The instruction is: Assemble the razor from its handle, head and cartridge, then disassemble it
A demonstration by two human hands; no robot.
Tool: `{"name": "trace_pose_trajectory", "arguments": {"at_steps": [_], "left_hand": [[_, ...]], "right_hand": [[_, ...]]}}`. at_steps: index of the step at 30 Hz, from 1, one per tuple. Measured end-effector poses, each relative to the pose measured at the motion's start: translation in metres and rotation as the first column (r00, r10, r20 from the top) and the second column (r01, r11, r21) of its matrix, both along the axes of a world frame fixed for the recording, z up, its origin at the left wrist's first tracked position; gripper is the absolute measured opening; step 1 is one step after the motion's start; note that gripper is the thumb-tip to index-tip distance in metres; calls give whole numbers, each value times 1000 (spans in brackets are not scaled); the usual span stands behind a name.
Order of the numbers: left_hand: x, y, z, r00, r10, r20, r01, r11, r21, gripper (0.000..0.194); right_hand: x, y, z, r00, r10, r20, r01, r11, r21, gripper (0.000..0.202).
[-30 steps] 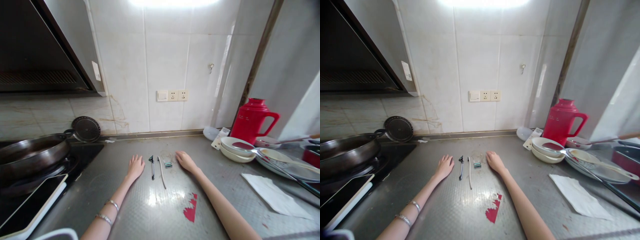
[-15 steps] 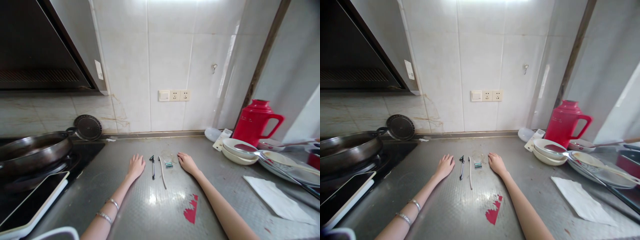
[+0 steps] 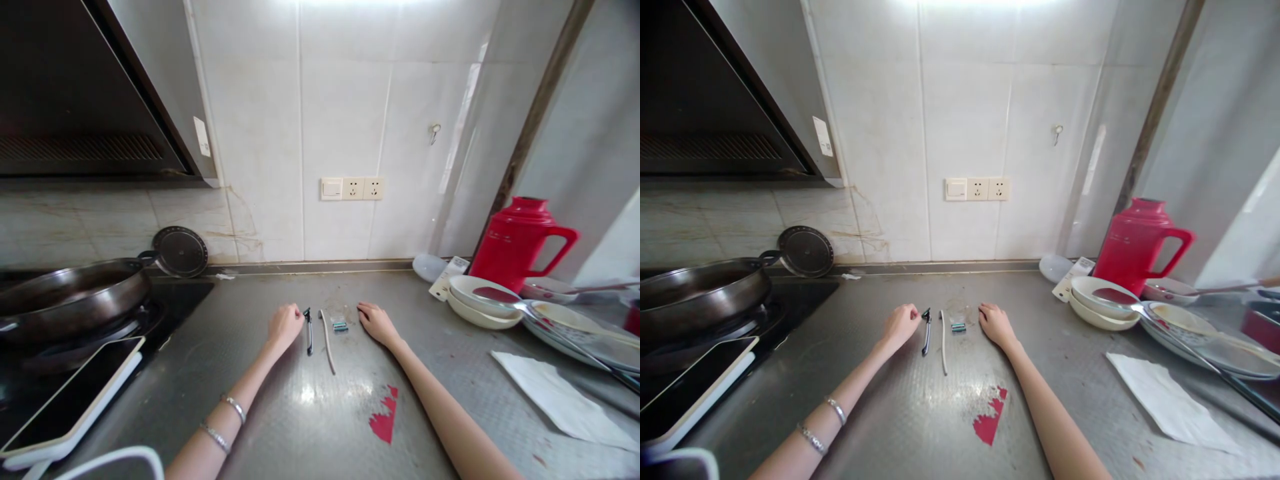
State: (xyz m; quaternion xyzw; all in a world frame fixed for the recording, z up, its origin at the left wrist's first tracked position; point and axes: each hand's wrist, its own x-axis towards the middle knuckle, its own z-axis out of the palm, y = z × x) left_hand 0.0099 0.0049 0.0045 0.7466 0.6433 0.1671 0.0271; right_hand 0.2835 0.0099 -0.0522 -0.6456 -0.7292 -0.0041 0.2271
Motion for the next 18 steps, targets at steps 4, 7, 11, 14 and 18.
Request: {"name": "trace_pose_trajectory", "arguments": {"at_steps": [4,7,11,14,18], "left_hand": [[20,-3,-1,998,-27,-50,20,990,-137,35],[27,-1,-8,997,-17,-78,5,989,-147,33],[25,7,-16,999,5,-54,-12,992,-122,25],[19,16,-16,992,0,127,17,991,-130,22],[7,24,-12,813,41,581,159,944,-289,27]], "right_hand": [[1,0,0,1000,3,1,-3,1000,0,37],[2,0,-1,1000,11,-7,-11,1000,-4,38],[2,1,-3,1000,6,-7,-6,1000,-5,38],[2,2,-4,1000,5,-7,-5,1000,0,38],[2,2,-4,1000,4,-12,-4,1000,-6,38]]}}
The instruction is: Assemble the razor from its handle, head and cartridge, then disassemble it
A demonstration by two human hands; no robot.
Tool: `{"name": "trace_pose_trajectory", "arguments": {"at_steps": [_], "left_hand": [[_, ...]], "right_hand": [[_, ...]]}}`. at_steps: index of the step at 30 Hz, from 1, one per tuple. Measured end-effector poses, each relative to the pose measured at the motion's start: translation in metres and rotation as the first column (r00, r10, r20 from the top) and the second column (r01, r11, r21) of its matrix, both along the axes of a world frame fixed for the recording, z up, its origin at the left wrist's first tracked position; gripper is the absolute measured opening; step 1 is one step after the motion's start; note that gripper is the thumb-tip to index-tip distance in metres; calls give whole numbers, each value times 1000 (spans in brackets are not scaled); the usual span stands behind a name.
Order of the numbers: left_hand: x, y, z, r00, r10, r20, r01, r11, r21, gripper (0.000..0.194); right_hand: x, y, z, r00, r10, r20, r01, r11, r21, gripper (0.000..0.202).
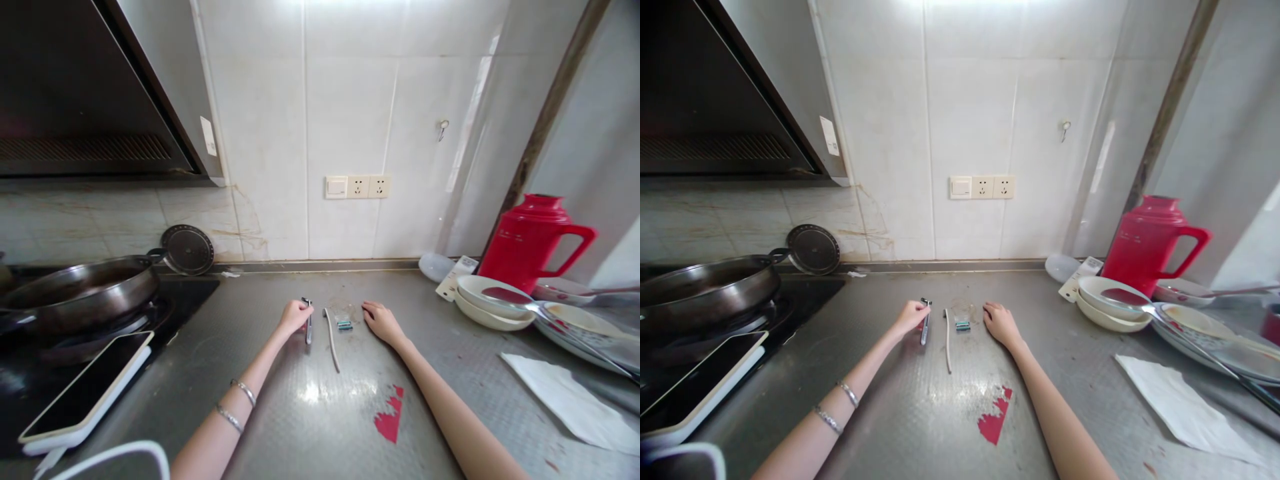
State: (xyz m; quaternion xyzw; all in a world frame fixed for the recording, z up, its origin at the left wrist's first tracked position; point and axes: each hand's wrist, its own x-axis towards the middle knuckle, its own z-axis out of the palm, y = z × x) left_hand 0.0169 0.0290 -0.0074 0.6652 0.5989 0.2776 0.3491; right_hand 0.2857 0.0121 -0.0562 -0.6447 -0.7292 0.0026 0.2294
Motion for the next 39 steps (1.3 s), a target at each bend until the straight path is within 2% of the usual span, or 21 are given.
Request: {"name": "trace_pose_trajectory", "arguments": {"at_steps": [3,5,7,12,18,23,30,39], "left_hand": [[-7,0,3,971,26,238,-3,995,-96,28],[-10,-2,3,883,111,457,-31,983,-179,23],[-10,-4,2,784,202,587,-68,968,-242,18],[-9,-7,1,766,256,590,-91,951,-295,17],[-8,-8,-3,766,308,565,-103,925,-365,28],[-8,-8,-7,771,256,583,-46,936,-350,34],[-2,-8,-8,714,308,629,-98,933,-346,36],[1,-8,-9,710,304,635,-106,938,-331,35]], "right_hand": [[0,0,0,1000,8,6,-9,1000,8,38],[0,0,0,1000,7,10,-7,1000,14,38],[0,0,0,1000,3,13,-3,1000,15,38],[0,1,0,1000,2,20,-3,1000,19,39],[0,0,1,1000,-1,22,1,1000,29,39],[0,0,0,1000,3,21,-4,1000,21,37],[0,-1,1,1000,12,22,-12,1000,26,38],[0,0,0,1000,1,26,-1,1000,22,38]]}}
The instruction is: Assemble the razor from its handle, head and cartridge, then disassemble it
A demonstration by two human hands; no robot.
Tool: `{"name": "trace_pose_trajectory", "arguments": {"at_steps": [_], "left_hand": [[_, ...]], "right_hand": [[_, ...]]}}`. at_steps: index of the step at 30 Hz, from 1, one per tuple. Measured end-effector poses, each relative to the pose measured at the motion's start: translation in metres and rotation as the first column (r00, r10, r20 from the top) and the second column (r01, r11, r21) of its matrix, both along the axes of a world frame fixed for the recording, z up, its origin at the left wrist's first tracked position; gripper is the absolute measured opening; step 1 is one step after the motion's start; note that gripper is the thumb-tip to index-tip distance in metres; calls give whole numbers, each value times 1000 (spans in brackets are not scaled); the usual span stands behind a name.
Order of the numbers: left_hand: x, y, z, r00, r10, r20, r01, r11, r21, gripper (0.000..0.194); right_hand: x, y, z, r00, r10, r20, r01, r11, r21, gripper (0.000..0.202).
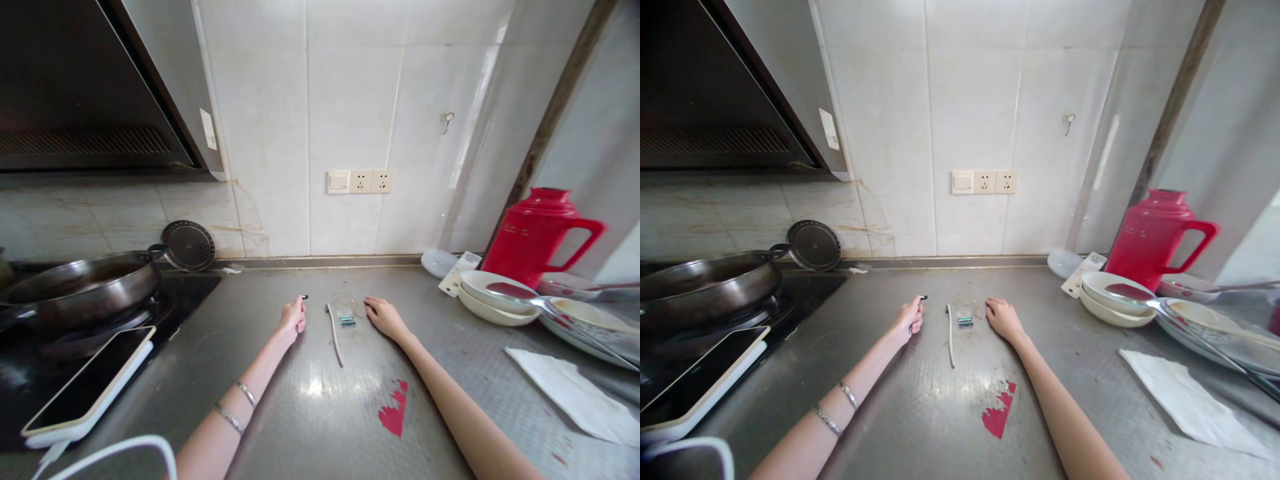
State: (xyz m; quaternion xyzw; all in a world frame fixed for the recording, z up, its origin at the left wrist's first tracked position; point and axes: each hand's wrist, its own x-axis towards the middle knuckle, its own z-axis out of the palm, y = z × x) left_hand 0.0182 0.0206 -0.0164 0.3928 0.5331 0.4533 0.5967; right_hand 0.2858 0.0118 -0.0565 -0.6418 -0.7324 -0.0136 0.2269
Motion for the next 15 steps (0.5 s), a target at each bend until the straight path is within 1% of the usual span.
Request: {"name": "trace_pose_trajectory", "arguments": {"at_steps": [6,10,13,15], "left_hand": [[0,0,-1,1000,-5,8,5,1000,8,35],[-1,-1,2,997,-4,78,-1,998,70,34],[-2,-1,6,992,-42,115,29,994,109,34],[-3,-1,8,991,-73,115,57,988,141,32]], "right_hand": [[0,0,1,1000,-5,5,5,1000,-7,38],[0,0,1,1000,-3,-3,3,1000,-10,38],[1,0,0,1000,9,-25,-10,1000,-10,38],[1,-2,3,998,6,-58,-4,999,33,37]]}}
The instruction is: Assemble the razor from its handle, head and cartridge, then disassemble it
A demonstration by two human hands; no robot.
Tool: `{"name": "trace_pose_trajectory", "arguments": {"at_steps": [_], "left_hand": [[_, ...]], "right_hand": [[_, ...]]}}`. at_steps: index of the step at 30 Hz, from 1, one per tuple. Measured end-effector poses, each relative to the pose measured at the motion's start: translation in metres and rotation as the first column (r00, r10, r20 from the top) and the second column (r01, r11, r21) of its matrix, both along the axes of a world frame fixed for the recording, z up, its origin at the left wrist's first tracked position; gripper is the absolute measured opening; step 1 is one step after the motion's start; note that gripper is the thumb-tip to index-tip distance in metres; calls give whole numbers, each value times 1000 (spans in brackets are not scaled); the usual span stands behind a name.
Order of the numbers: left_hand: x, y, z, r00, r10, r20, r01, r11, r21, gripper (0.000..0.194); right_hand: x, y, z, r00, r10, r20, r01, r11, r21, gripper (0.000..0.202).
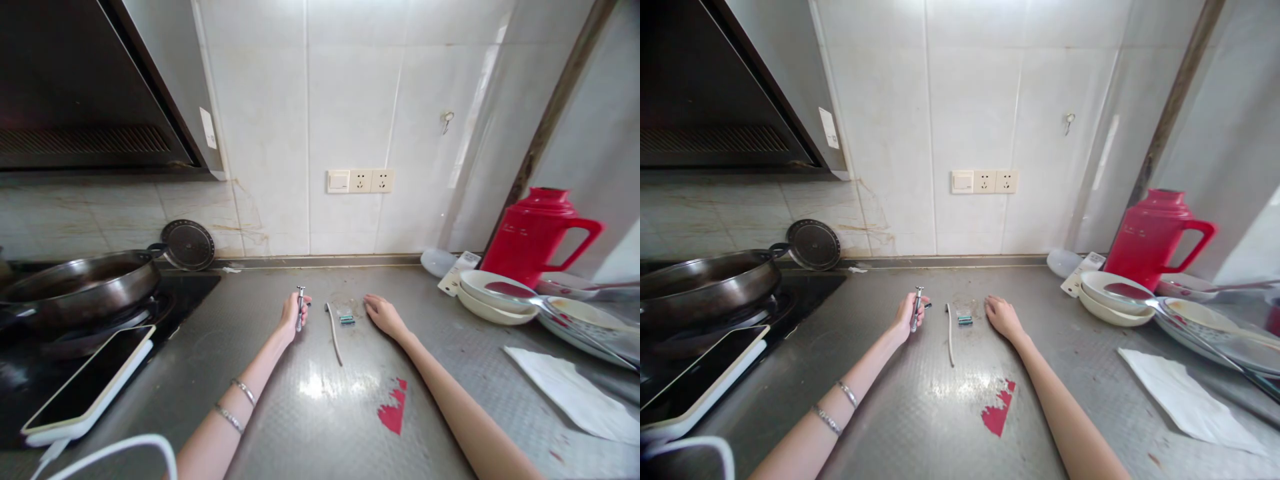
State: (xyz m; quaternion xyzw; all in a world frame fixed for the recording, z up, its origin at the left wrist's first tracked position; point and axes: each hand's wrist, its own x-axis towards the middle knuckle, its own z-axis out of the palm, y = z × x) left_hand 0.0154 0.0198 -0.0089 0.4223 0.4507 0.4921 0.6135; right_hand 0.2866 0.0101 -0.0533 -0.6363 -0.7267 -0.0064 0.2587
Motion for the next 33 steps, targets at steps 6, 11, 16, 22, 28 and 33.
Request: {"name": "trace_pose_trajectory", "arguments": {"at_steps": [6,11,16,22,28,33], "left_hand": [[1,-2,2,997,1,-81,12,987,157,28],[1,-7,9,987,4,-160,39,963,268,32],[3,-6,8,978,9,-209,66,935,348,35],[5,-6,4,944,76,-321,104,854,510,23],[2,-14,7,898,150,-414,130,807,576,17],[-1,-18,5,912,156,-379,79,840,537,12]], "right_hand": [[-32,-17,37,983,-175,-63,179,982,67,29],[-92,-45,55,983,-30,184,63,982,-176,40],[-125,-63,48,941,67,331,18,969,-246,38],[-123,-66,47,898,118,424,-21,974,-227,32],[-85,-53,66,940,-68,335,113,986,-119,33],[-49,-40,77,988,142,-63,-138,988,68,37]]}}
